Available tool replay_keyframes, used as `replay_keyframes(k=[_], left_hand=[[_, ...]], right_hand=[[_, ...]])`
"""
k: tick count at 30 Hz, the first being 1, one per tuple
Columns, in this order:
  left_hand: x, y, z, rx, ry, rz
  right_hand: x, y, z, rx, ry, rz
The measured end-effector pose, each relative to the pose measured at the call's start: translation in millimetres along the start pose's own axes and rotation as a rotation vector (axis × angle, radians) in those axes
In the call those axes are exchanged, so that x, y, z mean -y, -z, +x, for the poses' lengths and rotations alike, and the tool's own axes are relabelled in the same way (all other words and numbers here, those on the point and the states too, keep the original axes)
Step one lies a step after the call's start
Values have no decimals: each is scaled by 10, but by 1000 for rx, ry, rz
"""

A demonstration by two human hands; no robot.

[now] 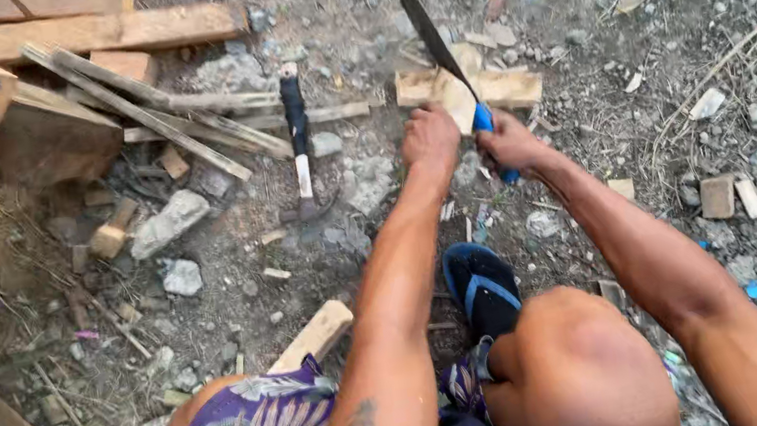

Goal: The person cuts small wooden pieces with a hand saw and nails them to a wooden structure using a hammer. The person repeatedly saws wood, picks up nails, and hammers them into place to attach the pieces to the structure.

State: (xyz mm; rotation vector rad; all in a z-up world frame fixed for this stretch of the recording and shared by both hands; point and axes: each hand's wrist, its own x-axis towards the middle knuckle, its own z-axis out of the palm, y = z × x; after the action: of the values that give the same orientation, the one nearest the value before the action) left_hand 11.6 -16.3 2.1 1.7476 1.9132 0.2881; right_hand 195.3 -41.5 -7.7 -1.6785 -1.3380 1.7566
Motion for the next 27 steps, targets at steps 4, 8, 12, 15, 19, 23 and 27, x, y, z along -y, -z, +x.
replay_keyframes(k=[4, 8, 12, 15, 19, 23, 27], left_hand=[[107, 294, -169, 183, -30, -79], [152, 644, -553, 254, -53, -313], [100, 485, -901, -228, -231, -455], [143, 346, -610, -38, -129, -339], [205, 292, -155, 193, 158, -218], [277, 87, -358, 71, -29, -289], [417, 18, -574, 112, -25, -338]], right_hand=[[363, -159, -273, -168, 133, -419], [640, -218, -660, -344, 453, -798], [653, -321, -741, -504, 620, -775], [707, -390, -551, -450, 419, -778], [851, -319, -231, -351, 106, -894], [595, -247, -309, -385, 127, -791], [670, -230, -397, -285, 213, -777]])
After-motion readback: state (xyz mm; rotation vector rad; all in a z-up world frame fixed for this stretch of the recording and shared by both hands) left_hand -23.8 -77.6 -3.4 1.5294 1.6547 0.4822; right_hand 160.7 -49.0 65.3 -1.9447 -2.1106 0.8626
